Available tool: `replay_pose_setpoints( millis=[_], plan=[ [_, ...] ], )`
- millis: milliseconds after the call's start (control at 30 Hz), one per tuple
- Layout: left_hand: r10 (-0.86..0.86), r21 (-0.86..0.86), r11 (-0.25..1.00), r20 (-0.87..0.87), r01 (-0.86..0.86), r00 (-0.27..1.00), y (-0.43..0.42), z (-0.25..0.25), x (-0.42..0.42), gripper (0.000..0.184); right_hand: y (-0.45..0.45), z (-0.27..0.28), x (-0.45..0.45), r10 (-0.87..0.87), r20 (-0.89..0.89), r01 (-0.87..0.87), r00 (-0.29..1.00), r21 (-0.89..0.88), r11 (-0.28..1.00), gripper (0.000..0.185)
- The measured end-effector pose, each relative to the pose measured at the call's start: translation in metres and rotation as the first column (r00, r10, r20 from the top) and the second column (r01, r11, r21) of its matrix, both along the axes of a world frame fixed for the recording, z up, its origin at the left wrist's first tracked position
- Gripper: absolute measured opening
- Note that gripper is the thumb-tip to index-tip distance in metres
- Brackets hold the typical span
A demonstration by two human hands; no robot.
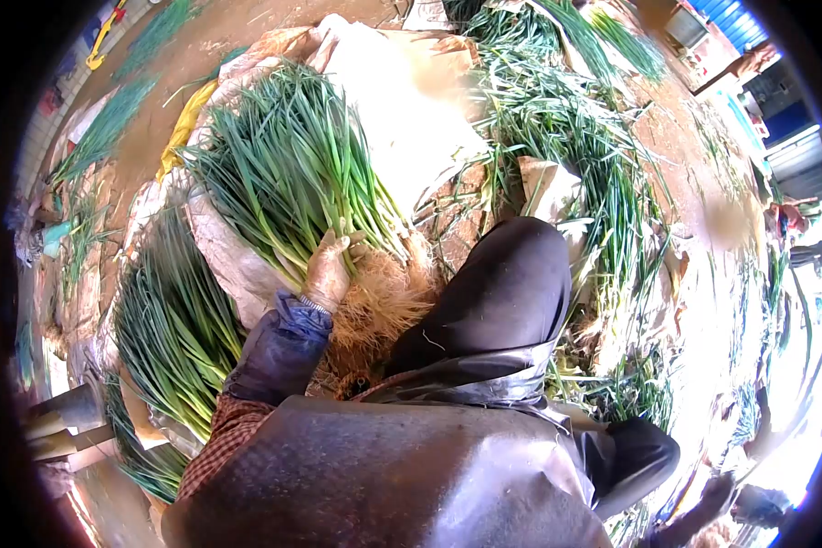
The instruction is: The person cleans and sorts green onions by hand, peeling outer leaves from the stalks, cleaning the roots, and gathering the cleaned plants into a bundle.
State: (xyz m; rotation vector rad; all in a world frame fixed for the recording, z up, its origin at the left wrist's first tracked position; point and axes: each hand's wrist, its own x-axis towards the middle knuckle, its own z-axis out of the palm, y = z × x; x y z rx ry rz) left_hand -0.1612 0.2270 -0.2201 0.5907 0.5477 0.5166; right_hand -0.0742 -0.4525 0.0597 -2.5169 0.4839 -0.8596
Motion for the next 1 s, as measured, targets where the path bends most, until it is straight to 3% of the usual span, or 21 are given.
replay_pose_setpoints(
  millis=[67,133,233,333,400,433,467,500,533,567,600,633,667,733,767,800,833,900,933,1000],
  plan=[
    [-0.051,0.089,0.995,0.043,0.047,0.998,-0.005,-0.001,0.000,0.050,-0.071,0.011,-0.035,-0.276,-0.134,0.242,0.952,-0.224,0.944,0.025],
    [-0.153,0.256,0.958,0.070,0.131,0.986,-0.004,-0.008,0.002,0.060,-0.097,0.017,-0.048,-0.354,-0.208,0.277,0.912,-0.324,0.905,0.026],
    [-0.119,0.239,0.966,0.085,0.096,0.989,-0.028,0.000,0.011,0.056,-0.055,0.019,-0.025,-0.113,-0.234,0.049,0.966,-0.263,0.963,0.028],
    [-0.147,0.368,0.924,0.080,0.107,0.986,-0.045,0.034,0.014,0.045,0.067,0.008,0.027,0.383,-0.189,-0.390,0.904,0.002,0.921,0.029],
    [-0.229,0.443,0.883,0.112,0.158,0.967,-0.046,0.049,0.013,0.039,0.188,0.001,0.052,0.609,-0.143,-0.580,0.780,0.198,0.790,0.029],
    [-0.222,0.442,0.885,0.121,0.147,0.968,-0.048,0.056,0.011,0.039,0.237,-0.005,0.059,0.745,-0.165,-0.743,0.646,0.089,0.664,0.029],
    [-0.241,0.503,0.848,0.081,0.169,0.967,-0.051,0.063,0.010,0.040,0.285,-0.008,0.064,0.853,-0.183,-0.848,0.488,0.133,0.513,0.027],
    [-0.254,0.560,0.807,0.037,0.191,0.966,-0.055,0.067,0.008,0.040,0.327,-0.018,0.070,0.927,-0.191,-0.945,0.322,-0.014,0.326,0.025],
    [-0.230,0.563,0.810,0.047,0.164,0.972,-0.060,0.070,0.007,0.040,0.380,-0.008,0.054,0.942,-0.236,-0.944,0.239,0.170,0.282,0.019],
    [-0.223,0.566,0.809,0.052,0.155,0.973,-0.063,0.075,0.005,0.040,0.410,-0.018,0.059,0.970,-0.241,-0.991,0.032,0.116,0.062,0.017],
    [-0.251,0.556,0.814,0.081,0.166,0.965,-0.066,0.082,0.004,0.040,0.431,-0.039,0.075,0.994,0.015,-0.523,-0.109,0.850,-0.071,0.019],
    [-0.282,0.546,0.818,0.109,0.179,0.953,-0.068,0.087,0.003,0.040,0.446,-0.062,0.086,0.960,0.281,0.335,0.001,0.904,-0.265,0.021],
    [-0.287,0.559,0.811,0.123,0.173,0.950,-0.071,0.089,0.003,0.040,0.459,-0.079,0.084,0.959,0.283,0.331,0.000,0.905,-0.267,0.021],
    [-0.342,0.607,0.768,0.120,0.203,0.932,-0.073,0.092,0.004,0.039,0.490,-0.111,0.070,0.963,0.202,-0.099,-0.176,0.970,-0.222,0.026],
    [-0.392,0.651,0.723,0.110,0.232,0.913,-0.075,0.094,0.004,0.039,0.499,-0.102,0.062,0.953,-0.064,-0.496,-0.297,0.863,-0.097,0.026],
    [-0.378,0.524,0.818,0.176,0.239,0.909,-0.083,0.102,0.005,0.036,0.509,-0.093,0.054,0.895,-0.351,-0.816,-0.277,0.578,-0.025,0.025],
    [-0.373,0.519,0.821,0.176,0.236,0.911,-0.087,0.109,0.004,0.036,0.511,-0.091,0.053,0.892,-0.355,-0.815,-0.281,0.580,-0.026,0.025],
    [-0.388,0.079,0.922,0.228,0.380,0.893,-0.089,0.116,-0.002,0.032,0.516,-0.093,0.050,0.906,-0.398,-0.826,-0.147,0.553,0.109,0.028],
    [-0.423,0.215,0.898,0.184,0.384,0.887,-0.085,0.114,-0.002,0.030,0.516,-0.093,0.049,0.923,-0.350,-0.833,-0.159,0.549,0.065,0.024],
    [-0.355,0.137,0.934,0.257,0.330,0.899,-0.094,0.104,0.004,0.028,0.516,-0.096,0.052,0.905,-0.378,-0.890,-0.194,0.455,-0.001,0.020]
  ],
)
